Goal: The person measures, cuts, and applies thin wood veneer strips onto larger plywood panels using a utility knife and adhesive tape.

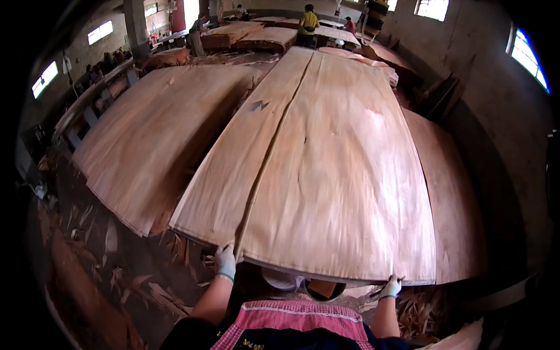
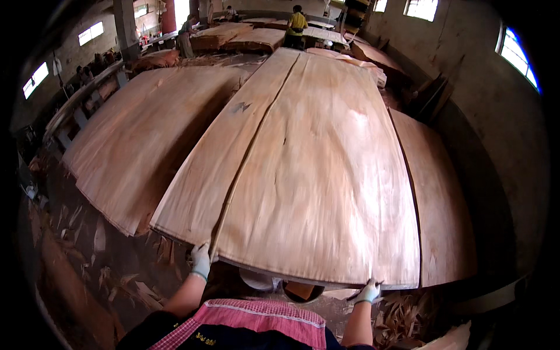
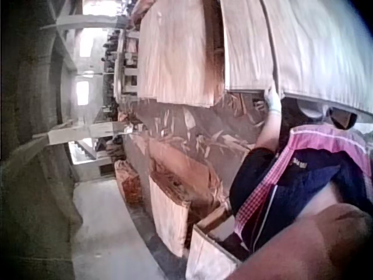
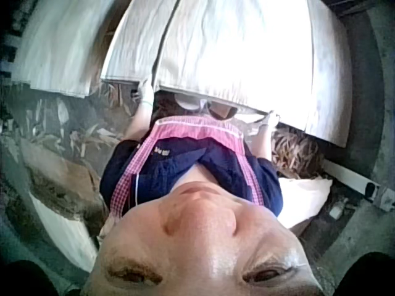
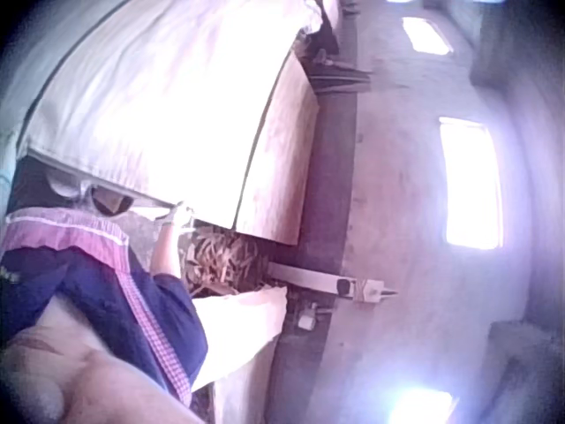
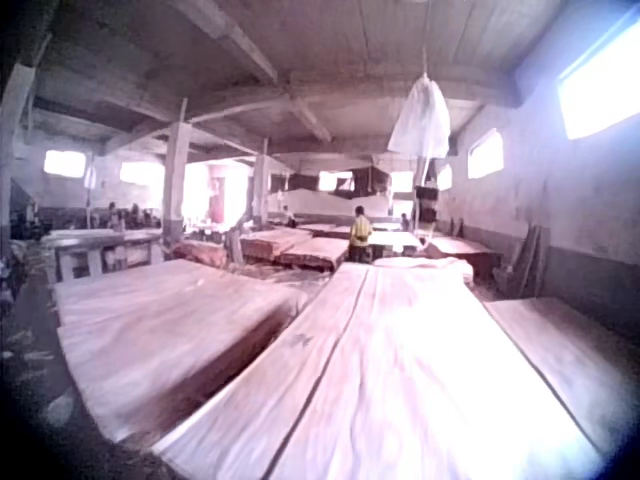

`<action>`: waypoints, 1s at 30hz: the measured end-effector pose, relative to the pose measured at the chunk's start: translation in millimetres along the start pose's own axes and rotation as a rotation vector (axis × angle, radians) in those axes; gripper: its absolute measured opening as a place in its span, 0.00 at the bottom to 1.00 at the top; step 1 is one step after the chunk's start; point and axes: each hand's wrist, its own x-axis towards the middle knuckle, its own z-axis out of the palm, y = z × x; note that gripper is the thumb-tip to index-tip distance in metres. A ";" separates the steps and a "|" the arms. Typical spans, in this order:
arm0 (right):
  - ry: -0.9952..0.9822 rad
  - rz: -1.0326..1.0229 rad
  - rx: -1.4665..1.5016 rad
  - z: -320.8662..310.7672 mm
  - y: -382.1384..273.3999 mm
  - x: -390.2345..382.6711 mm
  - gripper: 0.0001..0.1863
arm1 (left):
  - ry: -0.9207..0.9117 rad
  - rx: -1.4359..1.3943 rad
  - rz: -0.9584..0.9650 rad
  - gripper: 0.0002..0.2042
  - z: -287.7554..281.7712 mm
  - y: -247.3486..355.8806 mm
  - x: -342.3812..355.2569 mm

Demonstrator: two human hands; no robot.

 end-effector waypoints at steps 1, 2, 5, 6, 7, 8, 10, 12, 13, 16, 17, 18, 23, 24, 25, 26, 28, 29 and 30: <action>-0.017 -0.082 0.007 -12.4 -1.0 38.2 0.08 | -0.059 -0.035 0.041 0.09 20.1 0.2 6.4; -0.035 -0.077 0.001 -2.9 3.3 39.9 0.09 | -0.028 -0.049 0.068 0.09 17.9 -0.2 12.0; 0.014 -0.034 -0.092 -2.3 7.3 47.0 0.09 | -0.028 -0.057 0.037 0.09 14.7 -6.7 17.2; 0.064 -0.094 -0.221 -11.8 4.2 53.6 0.08 | -0.062 -0.022 0.009 0.09 21.6 -6.8 12.3; 0.116 -0.154 -0.350 -21.4 2.0 58.4 0.08 | -0.099 0.012 -0.018 0.08 28.4 -5.0 8.6; 0.106 -0.161 -0.515 -18.9 -0.1 54.0 0.12 | -0.087 0.036 -0.027 0.08 23.8 0.3 8.0; 0.144 -0.306 -0.949 -4.3 -3.8 15.7 0.20 | -0.109 0.010 -0.024 0.09 -7.4 11.2 -1.5; 0.199 -0.250 -0.964 -20.8 -23.3 19.3 0.24 | -0.248 0.057 -0.103 0.12 -11.7 18.5 -8.5; 0.242 -0.387 -0.786 -37.2 -14.9 30.2 0.19 | -0.364 0.043 -0.182 0.13 -25.6 13.7 -13.1; 0.285 -0.851 -0.710 -41.1 -5.7 26.1 0.13 | -0.529 0.535 -0.099 0.15 -49.0 9.3 -48.8; -0.044 -0.554 -0.604 -39.4 -5.9 18.6 0.09 | -0.485 0.668 0.010 0.14 -48.1 12.2 -62.8; -0.190 -0.452 -0.525 2.3 -3.4 -37.2 0.09 | -0.439 0.685 0.053 0.14 -57.1 26.5 -79.2; -0.618 -0.776 -0.761 87.3 11.5 -134.0 0.09 | -0.526 0.506 0.010 0.12 17.9 43.6 -63.4; -0.619 -0.900 -0.862 93.5 21.6 -136.7 0.09 | -0.607 0.423 -0.054 0.13 38.9 41.6 -51.2; -0.669 -0.789 -0.852 99.3 20.0 -146.7 0.09 | -0.629 0.377 0.022 0.13 56.7 42.2 -42.3; -0.702 -0.679 -0.839 101.3 12.9 -154.2 0.10 | -0.644 0.406 0.104 0.13 82.5 48.0 -39.3; -0.588 -0.558 -0.810 84.4 9.0 -157.9 0.09 | -0.690 0.447 0.185 0.13 135.1 38.8 -21.3; -0.494 -0.374 -0.701 60.7 8.5 -157.0 0.10 | -0.712 0.434 0.161 0.13 172.0 41.6 -37.0; -0.385 -0.193 -0.573 31.1 13.1 -163.0 0.11 | -0.746 0.433 0.132 0.14 197.7 36.1 -53.2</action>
